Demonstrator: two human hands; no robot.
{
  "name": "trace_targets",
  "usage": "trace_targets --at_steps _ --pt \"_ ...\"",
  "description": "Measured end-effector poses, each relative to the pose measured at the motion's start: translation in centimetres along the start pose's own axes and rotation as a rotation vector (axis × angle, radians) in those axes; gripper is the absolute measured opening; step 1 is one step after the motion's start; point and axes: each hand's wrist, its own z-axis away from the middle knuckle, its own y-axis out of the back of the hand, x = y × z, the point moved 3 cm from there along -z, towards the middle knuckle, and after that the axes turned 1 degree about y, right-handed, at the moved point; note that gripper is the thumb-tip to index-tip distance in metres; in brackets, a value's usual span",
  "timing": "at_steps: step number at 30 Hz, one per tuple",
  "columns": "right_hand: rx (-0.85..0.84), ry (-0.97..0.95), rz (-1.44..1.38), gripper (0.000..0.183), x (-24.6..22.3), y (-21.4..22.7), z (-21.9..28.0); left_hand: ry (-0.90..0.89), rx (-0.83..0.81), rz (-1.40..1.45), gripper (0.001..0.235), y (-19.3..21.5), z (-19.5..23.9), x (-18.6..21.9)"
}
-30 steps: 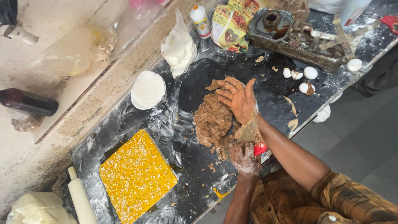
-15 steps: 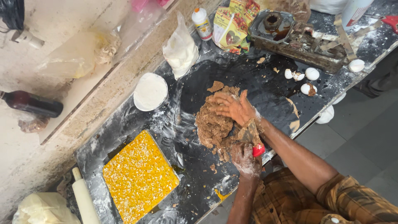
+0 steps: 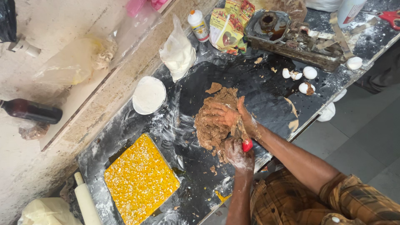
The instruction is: The person kneads a brown dough mixture on a black countertop using both hands and a red scraper. They repeatedly fold and press the dough, occasionally scraping the surface to gather loose bits. The person also briefly picks up a white bowl and places it back down.
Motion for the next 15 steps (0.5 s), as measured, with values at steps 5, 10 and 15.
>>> trace_targets --at_steps 5,10,15 --pt "0.142 -0.115 -0.041 0.127 -0.4 -1.0 1.0 0.016 0.098 0.084 0.046 -1.6 -0.1 -4.3" --pt "0.15 -0.018 -0.323 0.129 -1.6 -0.3 0.4 0.114 -0.068 0.077 0.036 1.8 -1.4 -3.4" --pt "0.2 0.052 -0.312 0.129 -1.5 0.8 -0.1 -0.085 -0.076 0.132 0.05 3.4 -0.6 0.3"
